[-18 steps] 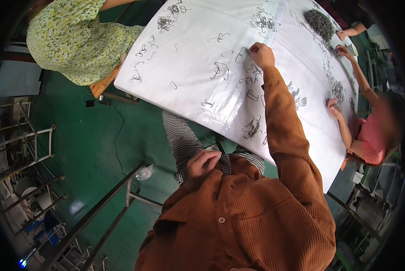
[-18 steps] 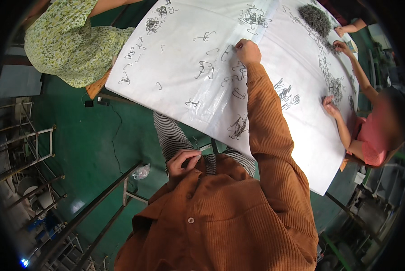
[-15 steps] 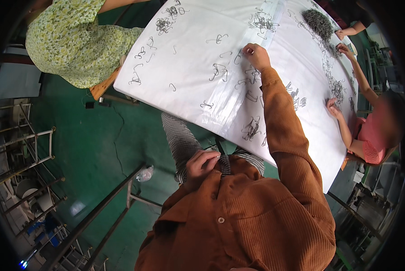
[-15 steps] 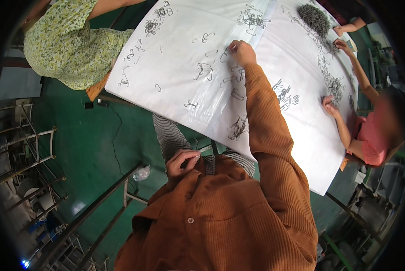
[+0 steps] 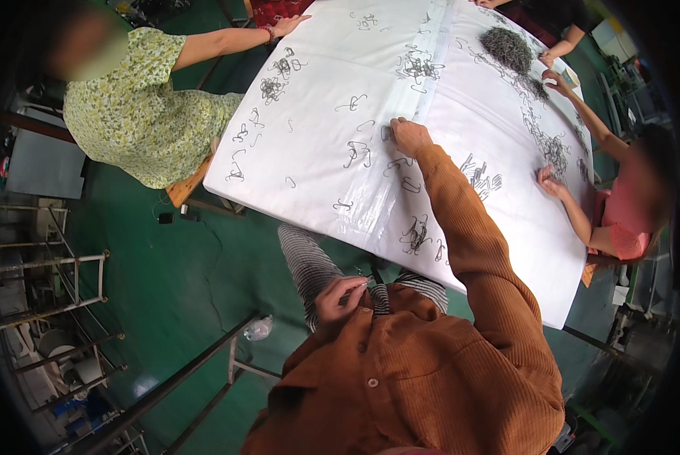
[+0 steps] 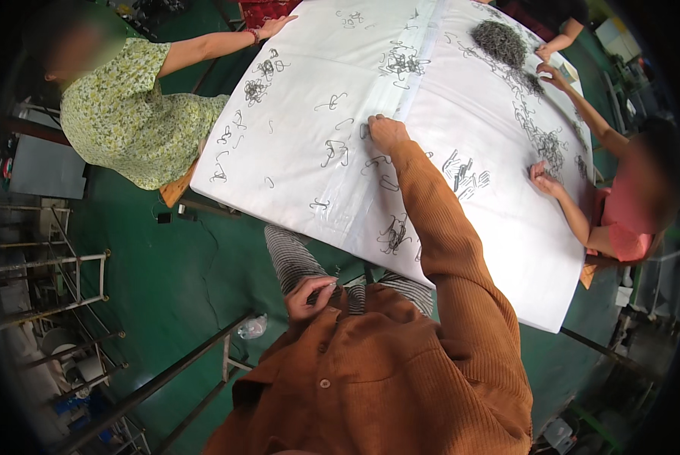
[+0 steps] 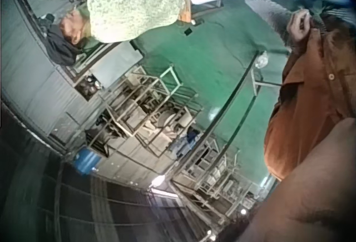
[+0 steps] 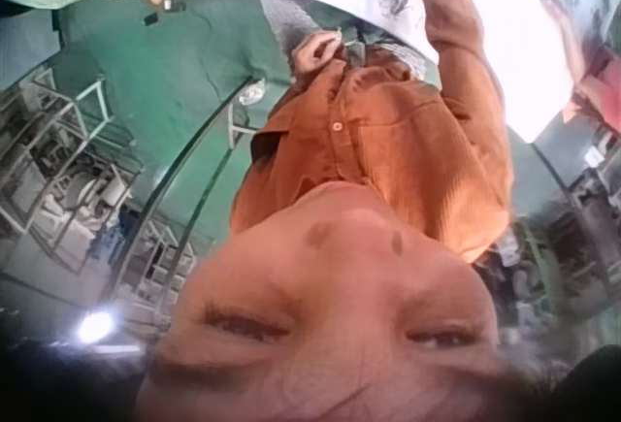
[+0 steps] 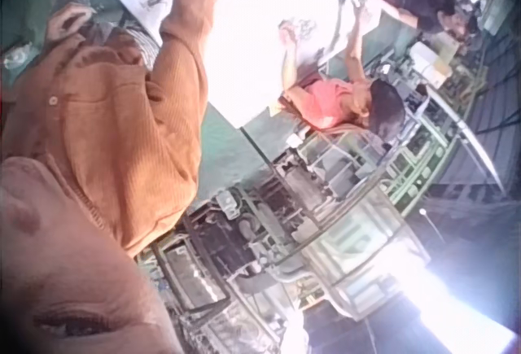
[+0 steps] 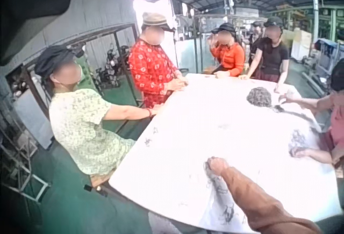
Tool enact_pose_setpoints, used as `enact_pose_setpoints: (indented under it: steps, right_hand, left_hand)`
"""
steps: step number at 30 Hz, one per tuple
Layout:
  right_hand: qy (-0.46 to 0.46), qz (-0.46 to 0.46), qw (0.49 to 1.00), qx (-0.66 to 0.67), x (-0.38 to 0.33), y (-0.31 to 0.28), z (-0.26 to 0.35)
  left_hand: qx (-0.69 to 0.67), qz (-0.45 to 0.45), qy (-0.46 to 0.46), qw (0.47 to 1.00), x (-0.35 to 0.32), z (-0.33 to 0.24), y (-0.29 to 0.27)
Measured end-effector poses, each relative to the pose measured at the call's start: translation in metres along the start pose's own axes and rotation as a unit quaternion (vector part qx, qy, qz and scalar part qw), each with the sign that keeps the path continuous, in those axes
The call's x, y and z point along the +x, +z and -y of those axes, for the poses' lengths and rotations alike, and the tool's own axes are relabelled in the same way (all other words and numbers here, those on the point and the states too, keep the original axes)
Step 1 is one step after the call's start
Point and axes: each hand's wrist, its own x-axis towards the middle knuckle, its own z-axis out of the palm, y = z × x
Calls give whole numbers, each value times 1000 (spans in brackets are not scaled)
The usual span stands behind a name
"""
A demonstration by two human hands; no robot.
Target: The person sits at a large table with several others and repeatedly picks up small wire pieces from a white sheet. They bend and shape the wires by hand, then place them back onto the sheet in a pattern. The task involves repetitive manual manipulation of individual wire components.
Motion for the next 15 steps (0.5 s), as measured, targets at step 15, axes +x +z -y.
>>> enact_pose_setpoints:
  steps: [15]
  right_hand:
    - [-112,60,772,623,-220,-39,85]
  left_hand:
    - [-88,-29,-101,991,-25,10,13]
